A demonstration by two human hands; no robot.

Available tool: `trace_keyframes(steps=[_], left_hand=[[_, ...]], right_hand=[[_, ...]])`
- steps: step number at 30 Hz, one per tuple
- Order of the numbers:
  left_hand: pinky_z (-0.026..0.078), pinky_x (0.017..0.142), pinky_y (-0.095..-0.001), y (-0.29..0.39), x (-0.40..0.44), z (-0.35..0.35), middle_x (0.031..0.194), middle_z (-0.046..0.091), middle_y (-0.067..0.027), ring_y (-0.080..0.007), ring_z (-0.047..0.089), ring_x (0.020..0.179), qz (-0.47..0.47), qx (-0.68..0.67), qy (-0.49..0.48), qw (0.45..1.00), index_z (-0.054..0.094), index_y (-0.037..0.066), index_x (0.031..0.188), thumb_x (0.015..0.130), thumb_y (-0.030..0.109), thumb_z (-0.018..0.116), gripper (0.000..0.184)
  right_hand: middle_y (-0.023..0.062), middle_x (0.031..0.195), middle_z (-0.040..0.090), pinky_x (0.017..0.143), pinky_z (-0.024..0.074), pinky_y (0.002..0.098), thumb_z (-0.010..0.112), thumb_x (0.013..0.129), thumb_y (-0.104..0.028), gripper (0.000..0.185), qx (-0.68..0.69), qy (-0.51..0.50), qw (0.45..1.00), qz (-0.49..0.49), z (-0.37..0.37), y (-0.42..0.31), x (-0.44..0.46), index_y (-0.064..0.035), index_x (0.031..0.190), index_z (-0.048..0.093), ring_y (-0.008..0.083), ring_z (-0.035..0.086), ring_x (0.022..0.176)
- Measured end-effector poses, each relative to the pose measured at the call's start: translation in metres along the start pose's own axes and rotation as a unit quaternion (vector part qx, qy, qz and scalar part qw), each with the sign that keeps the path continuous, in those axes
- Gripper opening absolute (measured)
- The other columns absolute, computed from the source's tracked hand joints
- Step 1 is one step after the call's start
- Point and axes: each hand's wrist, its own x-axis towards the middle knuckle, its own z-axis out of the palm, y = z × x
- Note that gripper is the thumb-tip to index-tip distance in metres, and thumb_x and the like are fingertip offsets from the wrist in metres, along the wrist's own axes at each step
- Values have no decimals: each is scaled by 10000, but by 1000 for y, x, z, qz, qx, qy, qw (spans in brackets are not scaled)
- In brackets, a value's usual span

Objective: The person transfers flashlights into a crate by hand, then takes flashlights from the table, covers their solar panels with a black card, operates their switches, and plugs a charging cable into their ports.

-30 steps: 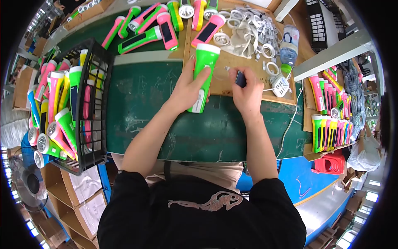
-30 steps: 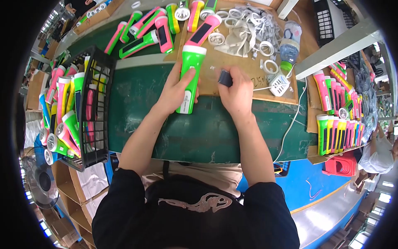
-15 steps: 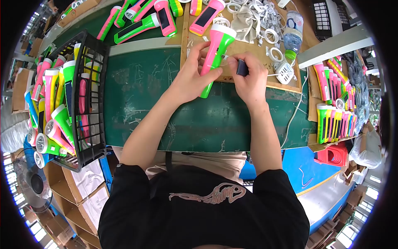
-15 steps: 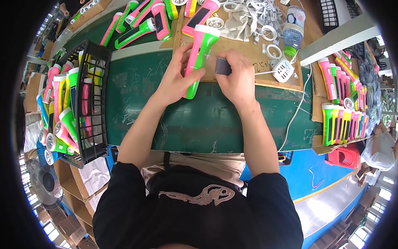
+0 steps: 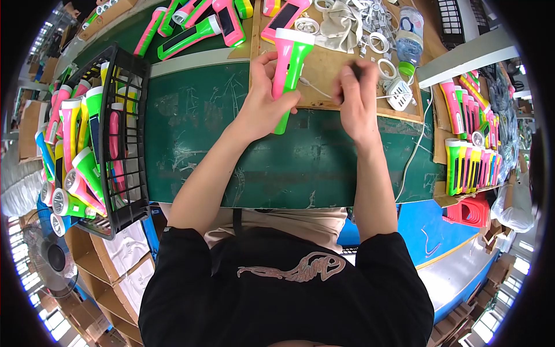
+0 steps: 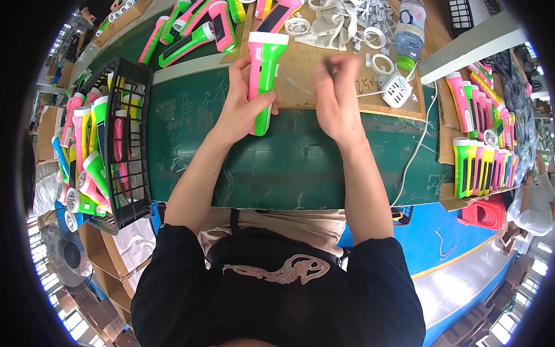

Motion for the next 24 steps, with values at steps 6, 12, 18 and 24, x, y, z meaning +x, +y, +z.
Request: trace_keyframes(steps=[6, 12, 18, 24], left_hand=[[544, 677, -312, 6, -4, 1, 1301, 488, -190, -178, 604, 996, -37, -59, -50, 996, 136, -14, 1487, 943, 186, 622, 757], [535, 847, -350, 7, -10, 15, 1332, 491, -229, -264, 579, 1154, 47, 54, -27, 997, 130, -47, 1507, 1013, 268, 520, 704], [476, 973, -417, -1, -6, 9, 1358, 466, -261, -341, 542, 1220, 99, 173, -12, 980, 138, -79, 1501, 1025, 285, 480, 689], [418, 1024, -442, 1, -10, 15, 1377, 457, -281, -397, 525, 1226, 115, 130, -29, 984, 136, -87, 1503, 1015, 282, 489, 707]], right_hand=[[90, 774, 687, 539, 486, 235, 616, 968, -105, 279, 115, -200, 952, 203, 10, -40, -4, -16, 1202, 494, 114, 637, 615], [85, 728, 714, 534, 500, 252, 728, 900, -141, 277, -73, -131, 986, 76, 19, -23, -15, -31, 993, 492, 140, 683, 609], [113, 735, 719, 552, 517, 274, 755, 878, -133, 298, -94, -105, 989, 53, 22, -21, -19, -37, 916, 475, 174, 727, 666], [100, 700, 705, 520, 497, 272, 761, 875, -129, 312, -30, -88, 994, 51, 22, -17, -22, -43, 915, 464, 158, 699, 601]])
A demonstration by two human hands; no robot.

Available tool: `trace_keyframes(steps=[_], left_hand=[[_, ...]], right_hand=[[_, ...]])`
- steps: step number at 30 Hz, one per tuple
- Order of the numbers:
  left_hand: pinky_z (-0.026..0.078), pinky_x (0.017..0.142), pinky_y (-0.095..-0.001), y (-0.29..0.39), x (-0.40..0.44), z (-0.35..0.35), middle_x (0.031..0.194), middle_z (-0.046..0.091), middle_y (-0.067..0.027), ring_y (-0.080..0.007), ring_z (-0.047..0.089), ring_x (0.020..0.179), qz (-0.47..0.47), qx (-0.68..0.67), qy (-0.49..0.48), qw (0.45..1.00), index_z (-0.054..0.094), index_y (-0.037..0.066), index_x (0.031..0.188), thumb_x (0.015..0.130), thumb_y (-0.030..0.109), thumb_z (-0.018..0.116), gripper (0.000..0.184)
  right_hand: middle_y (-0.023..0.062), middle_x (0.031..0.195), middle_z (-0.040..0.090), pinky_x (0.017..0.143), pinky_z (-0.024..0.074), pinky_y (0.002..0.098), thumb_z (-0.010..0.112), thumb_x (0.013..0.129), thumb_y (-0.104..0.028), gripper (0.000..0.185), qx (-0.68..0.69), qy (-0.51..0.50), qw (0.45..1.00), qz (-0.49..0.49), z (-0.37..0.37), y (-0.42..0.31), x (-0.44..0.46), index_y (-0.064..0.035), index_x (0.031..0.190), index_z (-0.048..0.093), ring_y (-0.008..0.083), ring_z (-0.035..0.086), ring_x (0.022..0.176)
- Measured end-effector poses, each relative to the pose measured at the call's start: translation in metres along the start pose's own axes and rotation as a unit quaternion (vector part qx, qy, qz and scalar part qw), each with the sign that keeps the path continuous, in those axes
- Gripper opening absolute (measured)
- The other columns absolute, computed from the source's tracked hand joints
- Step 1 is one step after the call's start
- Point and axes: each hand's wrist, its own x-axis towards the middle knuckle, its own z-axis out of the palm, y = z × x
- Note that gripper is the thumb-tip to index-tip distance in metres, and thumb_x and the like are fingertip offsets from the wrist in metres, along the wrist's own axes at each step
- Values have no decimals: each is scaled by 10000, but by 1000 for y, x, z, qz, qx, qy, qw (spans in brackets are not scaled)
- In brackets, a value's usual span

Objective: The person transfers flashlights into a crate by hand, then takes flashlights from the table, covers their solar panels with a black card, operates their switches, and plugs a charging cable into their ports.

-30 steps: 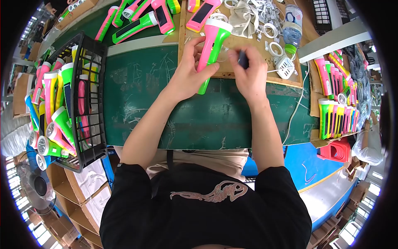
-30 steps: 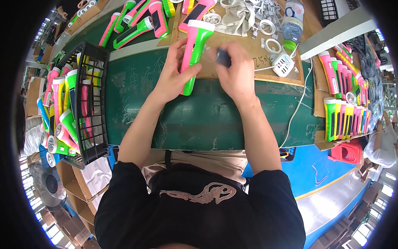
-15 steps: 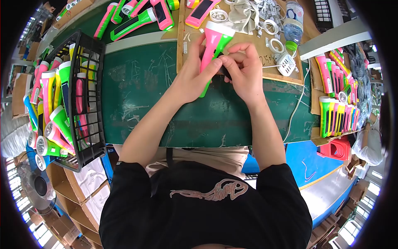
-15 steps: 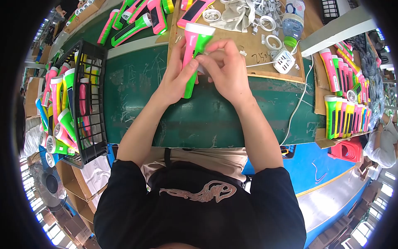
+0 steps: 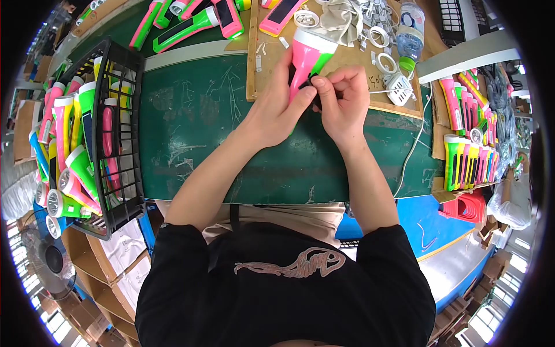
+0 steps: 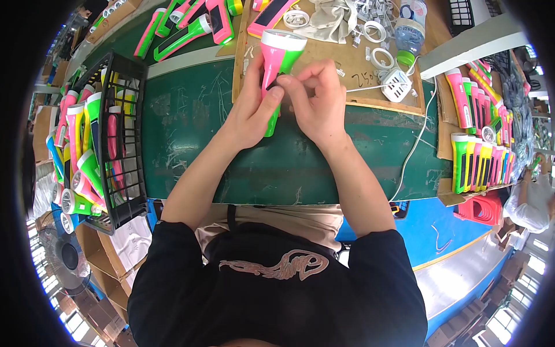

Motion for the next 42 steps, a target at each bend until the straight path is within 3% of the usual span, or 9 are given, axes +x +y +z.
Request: trace_keyframes(steps=[1, 8, 11, 13, 16, 21, 23, 31, 42], left_hand=[[417, 1026, -436, -6, 0, -1, 1385, 452, -283, -392, 527, 1224, 60, 76, 6, 995, 141, -89, 1502, 1015, 287, 489, 706], [420, 1027, -432, -14, -1, -3, 1403, 440, -267, -381, 523, 1232, 15, 58, 0, 998, 135, -104, 1495, 1016, 304, 484, 719], [425, 1026, -425, -11, 1, -3, 1420, 439, -219, -342, 526, 1238, 9, 50, 4, 999, 148, -50, 1517, 1016, 301, 492, 702], [428, 1036, -432, 2, 4, -7, 1444, 421, -160, -288, 517, 1252, -224, -294, -5, 929, 182, 28, 1534, 1023, 277, 500, 651], [421, 1046, -409, 3, 6, -13, 1363, 497, -70, -200, 505, 1252, -202, -406, -1, 891, 243, 97, 1524, 1024, 260, 510, 590], [488, 1010, -414, -6, 7, -27, 1433, 444, -124, -251, 553, 1231, -207, -419, -83, 880, 223, 62, 1505, 1004, 188, 575, 625], [503, 993, -424, -13, 7, -35, 1380, 508, -146, -263, 590, 1194, -169, -324, -116, 924, 244, 68, 1494, 957, 131, 649, 675], [581, 871, -425, -14, 9, -47, 1279, 599, -138, -288, 682, 1060, -134, -302, -187, 925, 314, 81, 1473, 919, 113, 689, 670], [539, 946, -381, -16, 7, -29, 1293, 595, -114, -225, 644, 1097, -125, -249, -162, 947, 378, 79, 1461, 910, 57, 687, 633]], right_hand=[[95, 693, 702, 512, 491, 267, 761, 877, -133, 316, -32, 8, 999, -26, 1, 1, -1, -46, 915, 460, 153, 692, 589], [105, 700, 707, 490, 480, 264, 750, 892, -158, 316, -30, 20, 999, -18, 7, 0, 1, -53, 915, 452, 155, 696, 589], [102, 768, 703, 570, 487, 247, 724, 911, -159, 293, -15, -4, 996, 87, 5, -6, 5, -42, 943, 458, 128, 683, 674], [89, 921, 671, 693, 486, 244, 701, 919, -134, 268, 81, 37, 993, 78, 1, 4, 10, -27, 975, 461, 93, 627, 828], [83, 1051, 614, 797, 468, 264, 678, 923, -108, 244, 24, -43, 990, 133, -10, 1, 15, -31, 980, 453, 90, 557, 948], [46, 967, 587, 874, 470, 291, 709, 925, -162, 304, 245, -113, 947, 172, -8, 1, 14, -59, 946, 424, 112, 560, 953], [54, 972, 599, 867, 485, 298, 703, 928, -154, 291, 213, -144, 951, 171, -14, 7, 17, -60, 946, 428, 121, 578, 963], [50, 975, 594, 722, 523, 292, 738, 905, -188, 303, 270, -213, 923, 175, -9, -3, 13, -63, 998, 479, 132, 595, 870], [17, 947, 612, 708, 483, 286, 771, 871, -225, 372, 185, -207, 949, 150, -20, 5, 13, -32, 1134, 591, 117, 571, 857]])
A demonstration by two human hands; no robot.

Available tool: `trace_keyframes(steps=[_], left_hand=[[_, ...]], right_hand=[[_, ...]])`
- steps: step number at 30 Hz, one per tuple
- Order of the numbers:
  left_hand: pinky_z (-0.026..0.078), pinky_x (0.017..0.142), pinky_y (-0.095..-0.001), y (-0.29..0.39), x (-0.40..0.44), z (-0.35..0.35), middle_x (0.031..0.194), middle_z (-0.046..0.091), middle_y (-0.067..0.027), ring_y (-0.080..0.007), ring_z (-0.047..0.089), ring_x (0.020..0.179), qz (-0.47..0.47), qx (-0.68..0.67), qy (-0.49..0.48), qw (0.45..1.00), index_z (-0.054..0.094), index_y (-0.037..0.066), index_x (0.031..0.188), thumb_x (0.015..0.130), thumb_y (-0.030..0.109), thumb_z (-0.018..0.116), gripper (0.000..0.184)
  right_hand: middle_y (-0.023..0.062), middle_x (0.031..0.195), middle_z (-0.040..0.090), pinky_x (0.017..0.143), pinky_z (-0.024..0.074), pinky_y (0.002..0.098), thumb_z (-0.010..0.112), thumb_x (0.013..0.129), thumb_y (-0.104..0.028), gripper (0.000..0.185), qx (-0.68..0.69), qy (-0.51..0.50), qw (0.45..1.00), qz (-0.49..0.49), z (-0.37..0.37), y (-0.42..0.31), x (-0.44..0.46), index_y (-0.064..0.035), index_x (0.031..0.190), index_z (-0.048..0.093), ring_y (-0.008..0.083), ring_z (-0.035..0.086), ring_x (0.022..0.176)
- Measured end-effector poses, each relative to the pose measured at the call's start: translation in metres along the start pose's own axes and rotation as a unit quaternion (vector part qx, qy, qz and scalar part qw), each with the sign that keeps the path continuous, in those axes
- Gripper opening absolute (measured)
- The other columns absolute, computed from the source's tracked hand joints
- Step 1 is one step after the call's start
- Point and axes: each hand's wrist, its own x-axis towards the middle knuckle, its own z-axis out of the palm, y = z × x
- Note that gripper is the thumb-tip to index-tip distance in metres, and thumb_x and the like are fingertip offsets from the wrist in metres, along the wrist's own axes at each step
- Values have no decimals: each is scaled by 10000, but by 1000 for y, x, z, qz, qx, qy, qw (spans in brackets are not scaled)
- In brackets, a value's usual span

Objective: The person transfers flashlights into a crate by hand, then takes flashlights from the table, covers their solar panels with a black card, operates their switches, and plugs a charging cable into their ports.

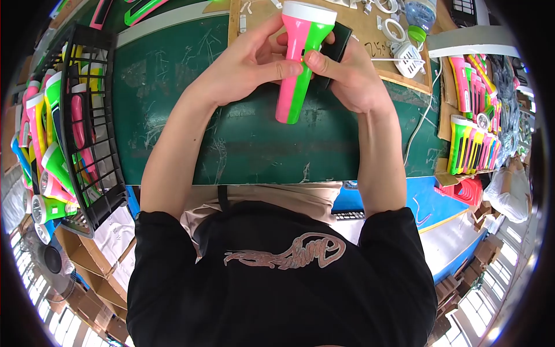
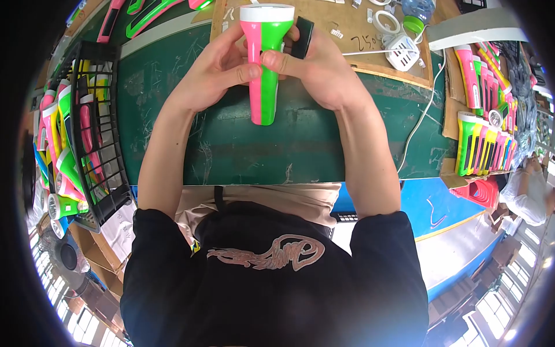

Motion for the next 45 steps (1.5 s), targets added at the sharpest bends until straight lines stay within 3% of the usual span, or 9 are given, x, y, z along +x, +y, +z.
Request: trace_keyframes(steps=[11, 14, 16, 20, 25, 28, 35, 41, 45], left_hand=[[583, 886, -407, 0, -2, -12, 1245, 629, -160, -318, 671, 1088, -48, -151, -20, 987, 347, 89, 1487, 936, 179, 675, 647], [573, 919, -473, -1, -2, -21, 1227, 627, -158, -321, 664, 1086, -29, -129, -2, 991, 323, 48, 1485, 914, 270, 701, 720], [602, 814, -364, 0, 0, -25, 1009, 647, -90, -246, 699, 918, 8, -93, 41, 995, 442, 12, 1383, 927, 212, 692, 557], [584, 756, -318, 13, -2, -1, 930, 608, -42, -183, 668, 843, -42, -150, 161, 975, 526, 49, 1127, 881, 134, 738, 335], [454, 1034, -346, 2, -1, -4, 1283, 512, -138, -212, 538, 1205, 50, -24, 137, 989, 338, -22, 1412, 789, 77, 819, 793], [444, 1046, -379, 12, 1, -1, 1342, 492, -147, -238, 515, 1233, -12, 70, 166, 984, 286, -9, 1462, 730, 13, 829, 912], [445, 1046, -379, 13, 3, 0, 1316, 503, -149, -238, 507, 1238, -11, 64, 170, 983, 276, -21, 1468, 714, 30, 850, 949], [457, 1024, -382, 6, 3, -4, 1298, 518, -139, -236, 526, 1211, 4, 56, 163, 985, 298, -20, 1460, 736, 61, 849, 913], [465, 1020, -375, 8, 1, 2, 1286, 528, -132, -232, 549, 1191, 8, 28, 153, 988, 315, -15, 1448, 776, 86, 831, 854]], right_hand=[[33, 897, 598, 737, 473, 260, 665, 951, -406, 406, -6, 11, 1000, 24, 0, 6, 4, -23, 1018, 548, 97, 558, 861], [24, 862, 560, 697, 447, 249, 607, 981, -417, 401, -28, 168, 984, -53, 5, 7, 8, -27, 974, 515, 74, 509, 812], [17, 833, 526, 681, 436, 266, 595, 987, -372, 381, -99, 187, 977, 19, -10, 2, 7, 1, 1027, 529, 88, 483, 770], [36, 802, 496, 640, 433, 294, 667, 928, -278, 386, -237, 217, 940, -114, 6, 1, 7, 31, 1128, 552, 123, 474, 729], [135, 958, 668, 688, 537, 442, 755, 832, -310, 317, -571, 199, 791, -91, 1, 12, 8, -60, 1012, 684, 383, 670, 803], [143, 927, 687, 698, 534, 447, 755, 828, -310, 316, -583, 204, 783, -68, -6, 20, 10, -54, 996, 679, 372, 667, 802], [146, 918, 689, 705, 528, 452, 723, 855, -235, 235, -588, 155, 794, -16, -10, 17, 11, -43, 980, 672, 376, 660, 816], [155, 929, 640, 709, 514, 432, 681, 882, -148, 175, -538, 143, 811, -180, -16, 14, 12, -34, 1012, 652, 367, 629, 827], [78, 885, 598, 698, 494, 379, 675, 916, -183, 302, -351, 194, 908, -120, 1, -12, 4, 1, 1146, 611, 221, 633, 835]])
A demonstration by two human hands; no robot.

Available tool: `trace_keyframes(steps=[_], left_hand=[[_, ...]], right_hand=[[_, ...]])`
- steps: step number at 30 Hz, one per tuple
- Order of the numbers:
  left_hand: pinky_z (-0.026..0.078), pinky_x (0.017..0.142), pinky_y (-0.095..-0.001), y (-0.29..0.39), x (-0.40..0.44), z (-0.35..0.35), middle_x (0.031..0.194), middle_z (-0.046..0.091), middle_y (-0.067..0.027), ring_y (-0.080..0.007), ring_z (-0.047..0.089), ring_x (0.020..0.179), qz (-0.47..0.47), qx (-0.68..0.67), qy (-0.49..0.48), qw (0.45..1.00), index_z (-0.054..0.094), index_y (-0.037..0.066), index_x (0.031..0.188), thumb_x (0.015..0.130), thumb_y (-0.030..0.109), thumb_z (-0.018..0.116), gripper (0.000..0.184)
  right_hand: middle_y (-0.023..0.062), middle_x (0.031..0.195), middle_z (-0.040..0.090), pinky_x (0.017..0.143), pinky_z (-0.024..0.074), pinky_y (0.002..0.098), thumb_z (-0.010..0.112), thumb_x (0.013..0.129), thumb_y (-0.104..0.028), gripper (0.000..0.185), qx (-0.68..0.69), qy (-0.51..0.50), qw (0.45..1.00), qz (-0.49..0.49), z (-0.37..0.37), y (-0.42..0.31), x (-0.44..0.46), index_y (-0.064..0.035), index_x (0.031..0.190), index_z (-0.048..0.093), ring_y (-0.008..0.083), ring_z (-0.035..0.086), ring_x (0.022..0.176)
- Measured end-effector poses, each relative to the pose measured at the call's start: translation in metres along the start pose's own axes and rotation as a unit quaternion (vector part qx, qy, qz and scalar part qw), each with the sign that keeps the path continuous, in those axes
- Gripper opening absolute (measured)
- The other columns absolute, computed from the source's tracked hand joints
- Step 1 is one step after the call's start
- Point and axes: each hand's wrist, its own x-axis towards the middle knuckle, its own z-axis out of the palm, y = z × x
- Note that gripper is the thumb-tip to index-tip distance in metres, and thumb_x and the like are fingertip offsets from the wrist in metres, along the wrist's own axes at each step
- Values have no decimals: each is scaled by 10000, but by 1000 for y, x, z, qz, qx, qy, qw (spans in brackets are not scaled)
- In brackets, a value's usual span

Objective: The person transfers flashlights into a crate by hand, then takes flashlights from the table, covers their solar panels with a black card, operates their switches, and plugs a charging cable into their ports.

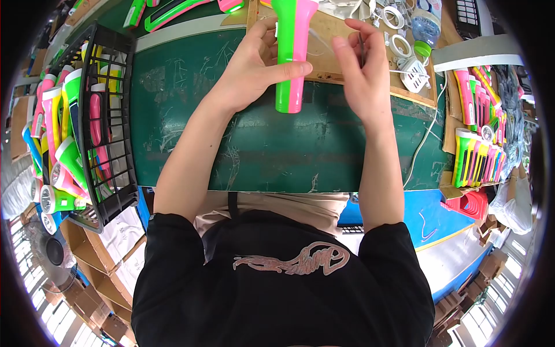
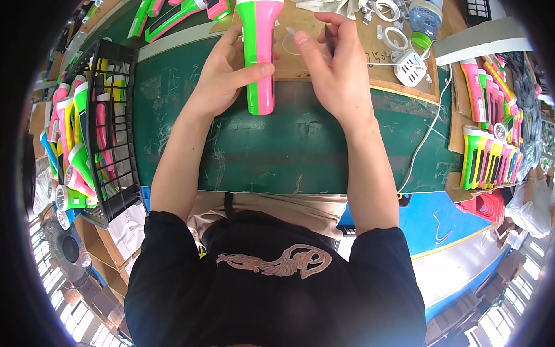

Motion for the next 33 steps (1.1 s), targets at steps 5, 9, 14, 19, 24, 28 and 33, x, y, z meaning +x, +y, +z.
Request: trace_keyframes(steps=[5, 9, 14, 19, 24, 28, 33], left_hand=[[469, 1034, -379, -1, -2, 12, 1278, 546, -145, -245, 573, 1192, 58, -95, -49, 993, 334, -6, 1432, 852, 73, 765, 727], [516, 985, -381, 6, -1, 3, 1274, 578, -158, -231, 585, 1187, -40, -200, -53, 978, 379, -12, 1388, 888, 41, 710, 602], [507, 1006, -389, 2, 1, -1, 1307, 552, -160, -257, 583, 1200, 10, -32, -54, 998, 338, -4, 1423, 820, -44, 734, 722], [487, 1033, -387, 6, 1, -2, 1398, 486, -166, -261, 564, 1232, -13, -34, -79, 996, 257, -13, 1478, 800, -88, 717, 822], [487, 1033, -377, 7, 1, -5, 1422, 467, -123, -248, 560, 1239, -8, -33, -108, 994, 286, -1, 1477, 821, -72, 709, 783], [485, 1035, -372, 3, 0, -4, 1409, 482, -90, -233, 564, 1236, -9, -12, -120, 993, 351, 8, 1450, 848, -38, 708, 702], [483, 1037, -374, 2, -2, 2, 1368, 517, -91, -227, 562, 1239, -4, 25, -105, 994, 387, 3, 1428, 862, -17, 708, 651]], right_hand=[[74, 1051, 637, 752, 508, 287, 680, 936, -234, 511, 235, -150, 948, 155, 6, -3, -3, 49, 1333, 528, 117, 631, 850], [130, 1154, 657, 871, 542, 313, 622, 983, -212, 466, 365, -151, 903, 170, 2, -3, -2, 73, 1336, 514, 180, 666, 969], [148, 1169, 653, 867, 576, 339, 649, 972, -193, 458, 310, -167, 926, 139, 9, -5, -5, 61, 1331, 522, 209, 672, 1000], [124, 1127, 657, 844, 588, 335, 654, 969, -197, 454, 359, -193, 895, 180, 1, -4, -2, 39, 1335, 523, 184, 674, 966], [92, 1068, 660, 820, 581, 305, 656, 968, -202, 449, 385, -215, 878, 187, 3, 1, -4, 25, 1332, 524, 157, 673, 932], [64, 1041, 664, 726, 536, 254, 685, 947, -202, 466, 348, -234, 887, 192, 4, 6, -3, -1, 1334, 521, 131, 651, 887], [48, 994, 671, 706, 496, 261, 705, 932, -204, 496, 392, -166, 878, 218, 11, -1, -8, -22, 1347, 504, 117, 620, 867]])
